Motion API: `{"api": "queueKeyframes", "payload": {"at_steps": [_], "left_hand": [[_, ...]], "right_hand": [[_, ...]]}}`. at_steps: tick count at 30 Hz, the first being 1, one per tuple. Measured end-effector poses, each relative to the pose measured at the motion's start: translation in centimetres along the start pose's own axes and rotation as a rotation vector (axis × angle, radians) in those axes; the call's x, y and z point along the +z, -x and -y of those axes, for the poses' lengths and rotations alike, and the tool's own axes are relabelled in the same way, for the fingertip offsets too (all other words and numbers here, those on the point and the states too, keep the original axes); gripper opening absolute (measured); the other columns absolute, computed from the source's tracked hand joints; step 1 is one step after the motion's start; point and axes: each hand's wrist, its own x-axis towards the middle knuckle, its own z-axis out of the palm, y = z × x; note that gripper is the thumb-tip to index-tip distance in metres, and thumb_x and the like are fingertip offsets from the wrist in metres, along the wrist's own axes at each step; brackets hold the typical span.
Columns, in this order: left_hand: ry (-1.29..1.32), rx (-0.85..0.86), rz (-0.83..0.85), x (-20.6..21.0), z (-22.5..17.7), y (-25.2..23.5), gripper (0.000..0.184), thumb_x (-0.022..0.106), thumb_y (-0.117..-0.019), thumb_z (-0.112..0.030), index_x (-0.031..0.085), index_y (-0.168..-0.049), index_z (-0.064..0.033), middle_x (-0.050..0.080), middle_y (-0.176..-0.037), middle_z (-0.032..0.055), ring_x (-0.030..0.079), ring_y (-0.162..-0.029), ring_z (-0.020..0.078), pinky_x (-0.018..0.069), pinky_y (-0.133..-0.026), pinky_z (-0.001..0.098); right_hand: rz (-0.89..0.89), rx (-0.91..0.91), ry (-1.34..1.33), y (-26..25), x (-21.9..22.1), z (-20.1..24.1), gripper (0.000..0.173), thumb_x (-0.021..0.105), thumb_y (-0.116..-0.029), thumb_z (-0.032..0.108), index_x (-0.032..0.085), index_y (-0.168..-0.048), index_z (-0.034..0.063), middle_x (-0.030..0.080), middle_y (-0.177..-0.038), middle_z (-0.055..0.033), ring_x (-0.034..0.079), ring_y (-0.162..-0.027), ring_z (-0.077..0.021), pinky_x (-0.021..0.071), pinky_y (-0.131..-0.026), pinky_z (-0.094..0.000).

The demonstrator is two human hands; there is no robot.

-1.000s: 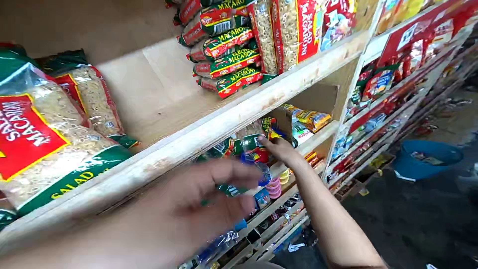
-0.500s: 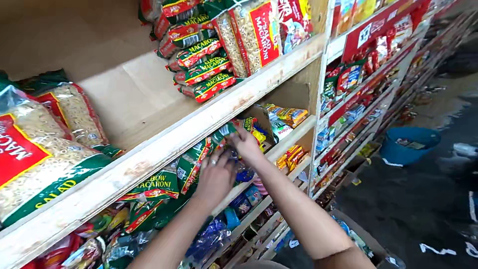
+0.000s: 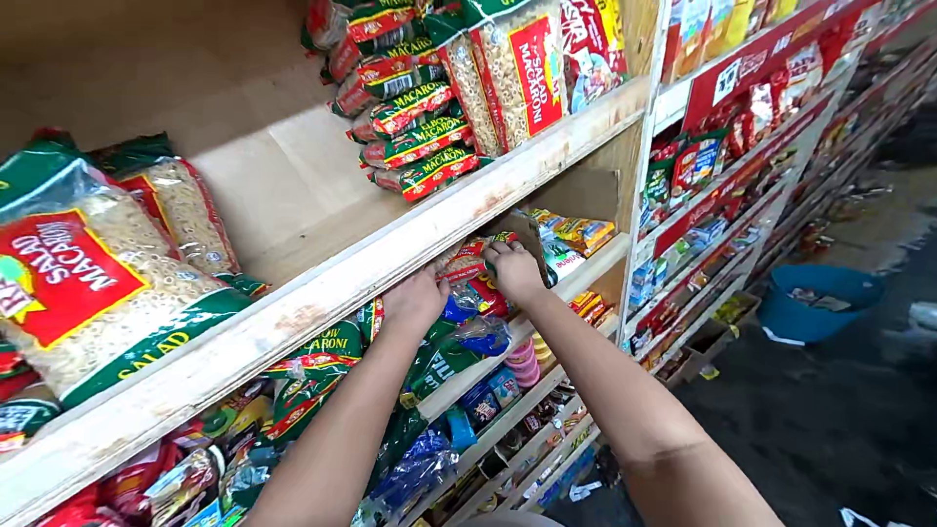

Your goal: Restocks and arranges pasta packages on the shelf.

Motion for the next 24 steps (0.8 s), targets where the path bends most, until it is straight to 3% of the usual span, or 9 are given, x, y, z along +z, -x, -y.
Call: {"api": "queueKeyframes", "payload": {"at_steps": [6,8,11,13,16,18,20,21,24], "left_hand": [[0.116,0.037,-0.169,0.7,0.4,-0.5,0.041,0.044,-0.1085,-0.038,0.064,-0.136,-0.0148,0.064,-0.135,0.0190,0.059,-0.128,0.0411,0.0432,-0.104,0.0674],[0.191,0.116,-0.181,0.9,0.0,1.2,0.034,0.051,-0.1064,-0.031,0.067,-0.129,-0.0115,0.067,-0.129,0.0186,0.063,-0.119,0.0441,0.0474,-0.094,0.0700],[0.448,0.305,-0.085,1.5,-2.0,6.4,0.036,0.055,-0.1042,-0.026,0.067,-0.135,-0.0104,0.053,-0.151,0.0112,0.041,-0.144,0.0384,0.0331,-0.113,0.0644],[0.799,0.387,0.010,1.8,-3.5,10.5,0.045,0.051,-0.1056,-0.032,0.063,-0.137,-0.0018,0.063,-0.139,0.0148,0.051,-0.137,0.0323,0.0393,-0.114,0.0527],[1.609,0.275,0.517,0.2,-4.5,13.1,0.068,0.029,-0.1104,-0.040,0.020,-0.158,0.0077,0.052,-0.148,0.0233,0.055,-0.134,0.0280,0.0473,-0.109,0.0435],[2.063,0.022,0.655,-1.3,-4.4,13.1,0.063,0.026,-0.1085,-0.051,0.029,-0.151,-0.0038,0.057,-0.133,0.0141,0.063,-0.115,0.0228,0.0559,-0.093,0.0420],[2.322,-0.284,0.580,-2.2,-4.2,12.5,0.041,0.039,-0.1097,-0.039,0.047,-0.133,-0.0067,0.069,-0.107,0.0120,0.071,-0.094,0.0206,0.0612,-0.082,0.0388],[2.386,-0.348,0.509,-1.9,-4.0,12.2,0.030,0.047,-0.1083,-0.027,0.049,-0.130,-0.0050,0.070,-0.102,0.0141,0.072,-0.090,0.0223,0.0619,-0.081,0.0401],[2.375,-0.282,0.306,-0.2,-3.0,11.9,0.026,0.056,-0.0999,-0.005,0.050,-0.125,-0.0003,0.072,-0.096,0.0146,0.074,-0.085,0.0223,0.0635,-0.080,0.0402]], "right_hand": [[-0.477,-0.061,-0.011,5.6,-7.3,1.0,0.025,0.077,-0.0818,0.009,0.073,-0.105,0.0007,0.072,-0.104,-0.0227,0.064,-0.104,-0.0505,0.0492,-0.083,-0.0672],[-0.509,0.013,-0.057,9.1,-9.7,0.4,0.026,0.075,-0.0844,0.014,0.070,-0.101,-0.0058,0.070,-0.098,-0.0281,0.066,-0.096,-0.0520,0.0496,-0.079,-0.0693],[-0.533,0.107,-0.158,13.8,-11.1,-0.8,0.038,0.069,-0.0909,0.025,0.068,-0.106,-0.0100,0.067,-0.099,-0.0321,0.067,-0.091,-0.0498,0.0504,-0.075,-0.0680],[-0.705,0.073,-0.118,16.4,-10.8,0.0,0.039,0.069,-0.0930,0.028,0.068,-0.098,-0.0111,0.068,-0.089,-0.0300,0.067,-0.082,-0.0420,0.0513,-0.072,-0.0561],[-0.902,-0.116,0.003,19.3,-9.7,3.2,0.033,0.068,-0.0969,0.028,0.064,-0.093,-0.0043,0.062,-0.078,-0.0218,0.059,-0.076,-0.0331,0.0478,-0.073,-0.0419],[-0.856,-0.338,0.071,20.5,-8.4,5.1,0.021,0.056,-0.1019,0.029,0.058,-0.101,0.0080,0.057,-0.084,-0.0114,0.055,-0.081,-0.0270,0.0446,-0.082,-0.0364],[-0.709,-0.546,0.016,20.7,-6.9,6.3,0.023,0.046,-0.1059,0.034,0.060,-0.102,0.0151,0.058,-0.090,-0.0056,0.055,-0.090,-0.0238,0.0382,-0.095,-0.0381],[-0.577,-0.558,-0.044,21.0,-6.3,6.4,0.034,0.044,-0.1044,0.051,0.060,-0.107,0.0205,0.058,-0.099,-0.0030,0.054,-0.103,-0.0228,0.0316,-0.106,-0.0411],[-0.355,-0.382,-0.491,21.1,-5.1,4.8,0.072,0.053,-0.0833,0.085,0.061,-0.126,0.0278,0.055,-0.133,0.0026,0.045,-0.136,-0.0152,0.0306,-0.117,-0.0391]]}}
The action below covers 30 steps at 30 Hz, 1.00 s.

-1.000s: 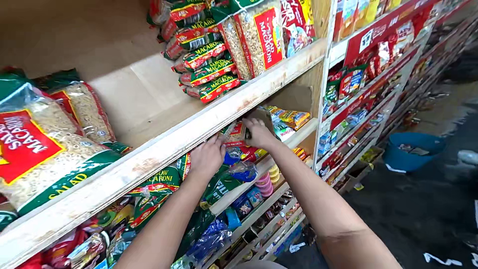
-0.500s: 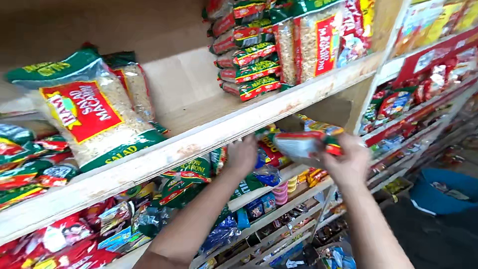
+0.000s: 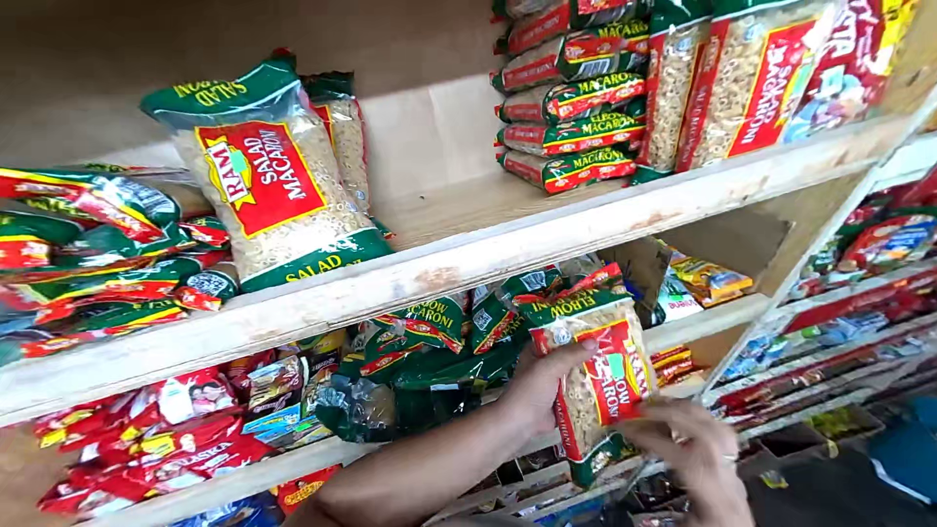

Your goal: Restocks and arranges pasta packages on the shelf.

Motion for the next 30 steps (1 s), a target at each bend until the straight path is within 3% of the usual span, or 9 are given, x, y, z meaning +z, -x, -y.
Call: {"api": "queueKeyframes", "payload": {"at_steps": [2,4,7,10,13,16,20,24,30], "left_hand": [[-0.076,0.060,0.066,-0.9,0.0,0.2,0.026,0.056,-0.0964,-0.002,0.050,-0.122,-0.0009,0.074,-0.094,0.0106,0.075,-0.083,0.0191,0.0641,-0.079,0.0376],[-0.149,0.100,0.174,-1.6,0.4,0.5,0.030,0.060,-0.0930,-0.002,0.049,-0.122,-0.0020,0.075,-0.095,0.0064,0.075,-0.086,0.0160,0.0640,-0.082,0.0359],[-0.278,0.230,0.175,-1.5,0.7,0.7,0.036,0.065,-0.0937,-0.013,0.049,-0.124,-0.0015,0.075,-0.098,0.0008,0.074,-0.090,0.0103,0.0634,-0.085,0.0323],[-0.472,0.430,0.088,-1.5,0.1,-0.4,0.058,0.065,-0.0983,-0.024,0.039,-0.141,0.0073,0.068,-0.117,0.0087,0.070,-0.104,0.0130,0.0608,-0.092,0.0336],[-0.643,0.530,0.068,-0.8,-0.7,-0.3,0.088,0.081,-0.0827,-0.019,0.028,-0.146,0.0089,0.065,-0.125,0.0115,0.069,-0.109,0.0119,0.0605,-0.093,0.0293],[-0.613,0.713,0.092,1.2,-2.6,0.1,0.082,0.088,-0.0737,-0.006,0.037,-0.137,0.0078,0.069,-0.117,0.0070,0.071,-0.104,0.0103,0.0616,-0.092,0.0278],[-0.552,0.729,0.146,5.7,-8.2,0.2,0.066,0.082,-0.0805,-0.002,0.042,-0.133,0.0048,0.071,-0.109,0.0114,0.074,-0.097,0.0186,0.0647,-0.085,0.0351],[-0.533,0.650,0.018,10.9,-14.4,-1.6,0.063,0.078,-0.0874,-0.002,0.043,-0.141,-0.0069,0.071,-0.113,0.0115,0.074,-0.095,0.0216,0.0643,-0.081,0.0402],[-0.438,0.876,-0.051,14.2,-18.7,-12.5,0.067,0.075,-0.0929,-0.010,0.033,-0.146,-0.0048,0.063,-0.121,0.0172,0.071,-0.102,0.0228,0.0628,-0.086,0.0415]], "right_hand": [[-0.081,0.274,-0.277,0.1,0.2,-1.4,0.090,0.067,-0.0804,0.077,0.049,-0.146,0.0183,0.051,-0.148,0.0027,0.047,-0.137,-0.0081,0.0462,-0.109,-0.0295],[-0.081,0.532,-0.534,-0.4,0.8,-1.3,0.101,0.080,-0.0760,0.063,0.042,-0.149,0.0045,0.062,-0.134,0.0024,0.064,-0.116,-0.0054,0.0599,-0.092,-0.0273],[0.009,0.717,-0.891,-1.8,1.2,-0.2,0.059,0.087,-0.0765,0.027,0.060,-0.126,0.0094,0.077,-0.104,0.0070,0.074,-0.094,-0.0054,0.0634,-0.085,-0.0277],[-0.050,0.773,-0.835,-2.7,1.6,0.3,0.050,0.081,-0.0801,0.008,0.061,-0.125,0.0023,0.077,-0.101,0.0013,0.075,-0.091,-0.0086,0.0647,-0.084,-0.0291],[-0.065,0.713,-0.625,-3.6,1.3,0.2,0.054,0.084,-0.0789,0.014,0.061,-0.126,0.0015,0.077,-0.102,0.0040,0.074,-0.092,-0.0026,0.0632,-0.084,-0.0232],[-0.094,0.508,-0.661,-5.5,0.7,0.2,0.061,0.088,-0.0752,0.020,0.059,-0.126,0.0043,0.076,-0.106,0.0082,0.072,-0.096,0.0004,0.0620,-0.087,-0.0214],[-0.057,0.256,-0.626,-10.6,-1.7,0.2,0.091,0.090,-0.0750,0.032,0.042,-0.145,0.0000,0.069,-0.126,0.0037,0.067,-0.111,-0.0012,0.0596,-0.096,-0.0228],[-0.128,0.176,-0.375,-19.6,-4.9,-0.7,0.085,0.086,-0.0771,0.024,0.044,-0.149,0.0049,0.070,-0.120,-0.0048,0.070,-0.100,-0.0056,0.0610,-0.086,-0.0273],[-0.195,0.034,0.027,-30.3,-5.2,-4.9,0.074,0.074,-0.0909,0.008,0.038,-0.156,0.0025,0.057,-0.141,-0.0216,0.064,-0.120,-0.0308,0.0554,-0.100,-0.0455]]}}
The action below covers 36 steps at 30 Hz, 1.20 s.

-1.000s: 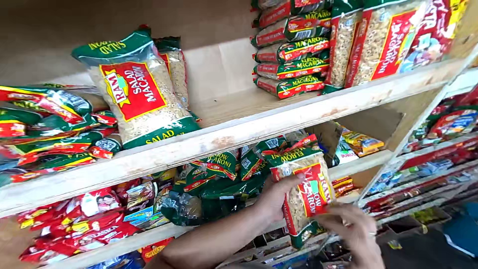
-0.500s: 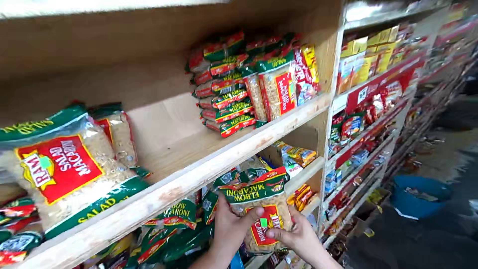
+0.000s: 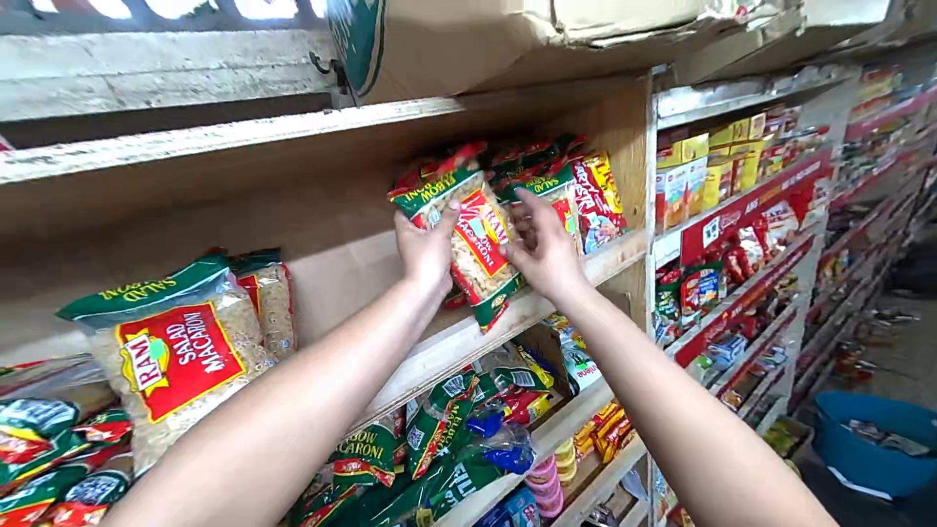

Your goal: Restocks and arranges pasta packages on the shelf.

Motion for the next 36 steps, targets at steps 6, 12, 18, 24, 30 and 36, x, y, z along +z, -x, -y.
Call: {"api": "queueKeyframes", "payload": {"at_steps": [6,12,18,24,30,36], "left_hand": [[-0.081,0.126,-0.058,1.2,4.1,-3.5,0.071,0.078,-0.0912,-0.012,0.034,-0.146,-0.0023,0.062,-0.126,0.0173,0.068,-0.109,0.0197,0.0592,-0.094,0.0374],[-0.418,0.031,0.044,0.3,3.1,-3.7,0.062,0.078,-0.0923,-0.026,0.046,-0.141,-0.0038,0.064,-0.121,0.0176,0.069,-0.105,0.0224,0.0585,-0.091,0.0426],[-0.902,0.104,0.156,-1.2,-3.9,-7.5,0.054,0.074,-0.0936,-0.024,0.053,-0.135,0.0041,0.065,-0.125,0.0199,0.066,-0.113,0.0286,0.0532,-0.099,0.0500],[-0.982,-0.313,0.258,-0.5,-4.7,-10.7,0.070,0.054,-0.0991,-0.062,0.060,-0.135,-0.0020,0.063,-0.131,0.0180,0.060,-0.123,0.0304,0.0474,-0.105,0.0519],[-1.106,-0.172,0.128,-0.1,-1.8,-11.1,0.065,0.035,-0.1104,-0.048,0.059,-0.130,0.0088,0.057,-0.135,0.0313,0.053,-0.131,0.0433,0.0403,-0.108,0.0627],[-0.153,-0.115,-0.156,-2.7,-3.1,-7.9,0.041,0.034,-0.1133,-0.022,0.037,-0.145,0.0034,0.056,-0.131,0.0210,0.070,-0.099,0.0226,0.0622,-0.081,0.0341]], "right_hand": [[0.137,0.008,0.369,2.2,2.4,0.8,0.033,0.075,-0.0922,0.025,0.071,-0.120,0.0087,0.060,-0.125,-0.0218,0.064,-0.108,-0.0406,0.0568,-0.082,-0.0553],[0.401,0.243,0.351,0.8,2.1,-0.5,0.029,0.076,-0.0926,0.025,0.072,-0.115,0.0080,0.062,-0.126,-0.0219,0.060,-0.116,-0.0423,0.0516,-0.091,-0.0594],[0.320,0.328,0.389,-0.6,4.6,1.8,0.079,0.092,-0.0761,0.027,0.053,-0.143,0.0101,0.042,-0.144,-0.0292,0.057,-0.121,-0.0472,0.0574,-0.087,-0.0565],[0.407,0.160,0.463,-0.7,7.1,3.3,0.096,0.076,-0.0902,0.014,0.016,-0.166,0.0152,-0.013,-0.171,-0.0210,-0.002,-0.156,-0.0506,0.0253,-0.117,-0.0716],[0.566,0.183,0.548,-2.1,7.4,2.5,0.126,0.090,-0.0783,0.031,0.001,-0.167,0.0233,-0.020,-0.171,-0.0150,-0.014,-0.156,-0.0478,0.0199,-0.111,-0.0804],[0.581,0.161,0.518,-2.0,6.7,1.8,0.123,0.089,-0.0798,0.034,0.002,-0.167,0.0271,-0.019,-0.172,-0.0103,-0.011,-0.157,-0.0472,0.0197,-0.112,-0.0800]]}}
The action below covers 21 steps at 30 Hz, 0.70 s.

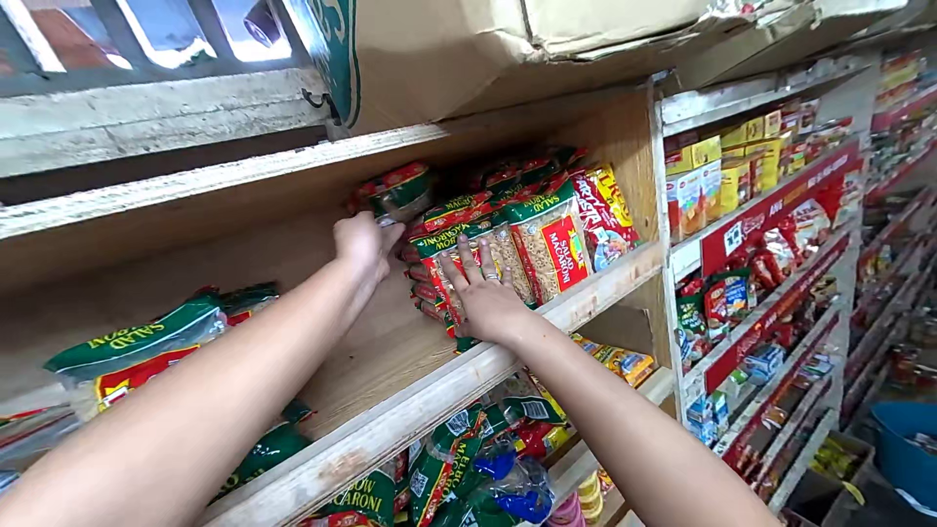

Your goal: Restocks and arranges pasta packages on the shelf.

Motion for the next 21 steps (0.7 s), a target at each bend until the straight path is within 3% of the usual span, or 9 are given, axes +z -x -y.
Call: {"api": "queueKeyframes", "payload": {"at_steps": [2,5,7,9,10,13,15,18,21], "left_hand": [[0.039,0.122,0.042,-2.1,-1.0,2.3,0.040,0.033,-0.1130,-0.020,0.029,-0.148,-0.0017,0.052,-0.134,0.0184,0.068,-0.107,0.0220,0.0616,-0.087,0.0363],[-0.072,0.273,0.140,-5.6,-1.9,6.8,0.042,0.040,-0.1121,-0.026,0.031,-0.150,-0.0091,0.055,-0.136,0.0106,0.065,-0.114,0.0188,0.0576,-0.096,0.0378],[-0.148,0.411,0.233,-7.7,-0.7,9.2,0.034,0.045,-0.1100,-0.022,0.041,-0.141,-0.0097,0.052,-0.142,0.0056,0.066,-0.115,0.0164,0.0588,-0.096,0.0381],[-0.198,0.580,0.395,-9.8,1.3,10.1,0.027,0.049,-0.1059,-0.024,0.054,-0.129,-0.0116,0.037,-0.157,0.0067,0.057,-0.130,0.0194,0.0583,-0.098,0.0411],[-0.212,0.639,0.491,-10.7,2.0,10.1,0.025,0.050,-0.1040,-0.032,0.060,-0.122,-0.0175,0.031,-0.160,0.0052,0.051,-0.136,0.0209,0.0571,-0.099,0.0414],[-0.227,0.641,0.599,-11.2,2.2,9.8,0.046,0.050,-0.0958,-0.069,0.060,-0.113,-0.0278,0.038,-0.153,-0.0038,0.051,-0.130,0.0121,0.0563,-0.092,0.0314],[-0.213,0.469,0.458,-10.0,1.6,10.2,0.067,0.059,-0.0922,-0.068,0.038,-0.134,-0.0194,0.051,-0.136,-0.0024,0.064,-0.108,0.0093,0.0604,-0.081,0.0314],[-0.128,0.049,0.257,-6.6,-0.2,10.0,0.092,0.070,-0.0958,-0.043,0.006,-0.157,-0.0191,0.050,-0.138,0.0127,0.064,-0.115,0.0250,0.0597,-0.089,0.0473],[-0.040,-0.088,0.138,-4.3,0.0,8.0,0.081,0.075,-0.0923,-0.039,0.028,-0.153,-0.0122,0.069,-0.118,0.0160,0.073,-0.100,0.0273,0.0641,-0.083,0.0458]], "right_hand": [[-0.040,-0.048,-0.043,0.4,-0.1,-0.5,0.112,0.083,-0.0836,0.048,0.013,-0.167,0.0236,-0.012,-0.173,-0.0118,-0.009,-0.157,-0.0479,0.0163,-0.115,-0.0787],[-0.431,-0.213,-0.413,2.2,0.6,-0.1,0.060,0.065,-0.0987,0.045,0.060,-0.141,0.0025,0.046,-0.157,-0.0185,0.034,-0.151,-0.0382,0.0306,-0.121,-0.0576],[-0.364,-0.216,-1.117,4.0,-0.5,2.1,0.058,0.031,-0.1119,0.035,0.044,-0.149,-0.0080,0.057,-0.146,-0.0182,0.057,-0.133,-0.0217,0.0481,-0.110,-0.0395],[-0.025,-0.058,-1.749,4.7,-2.5,3.3,0.088,0.011,-0.1014,0.072,0.022,-0.159,0.0062,0.055,-0.144,-0.0191,0.066,-0.119,-0.0287,0.0581,-0.095,-0.0455],[0.107,0.032,-1.898,4.5,-3.2,3.1,0.091,0.019,-0.0966,0.080,0.028,-0.155,0.0112,0.058,-0.139,-0.0178,0.067,-0.115,-0.0316,0.0591,-0.091,-0.0487],[0.239,0.129,-1.867,3.0,-3.6,1.9,0.046,0.050,-0.1053,0.048,0.060,-0.130,0.0115,0.072,-0.110,-0.0099,0.072,-0.097,-0.0224,0.0622,-0.082,-0.0396],[0.204,0.097,-1.739,2.3,-3.6,1.4,0.031,0.058,-0.1048,0.029,0.060,-0.129,0.0091,0.074,-0.103,-0.0079,0.073,-0.092,-0.0172,0.0624,-0.082,-0.0342],[0.048,-0.037,-1.512,2.0,-3.4,1.0,0.059,0.073,-0.0907,0.001,0.047,-0.143,0.0040,0.069,-0.116,-0.0107,0.071,-0.097,-0.0154,0.0607,-0.086,-0.0324],[-0.105,-0.239,-1.248,1.6,-2.2,-0.1,0.087,0.082,-0.0778,-0.005,0.037,-0.152,0.0011,0.065,-0.131,-0.0152,0.070,-0.108,-0.0157,0.0601,-0.094,-0.0328]]}}
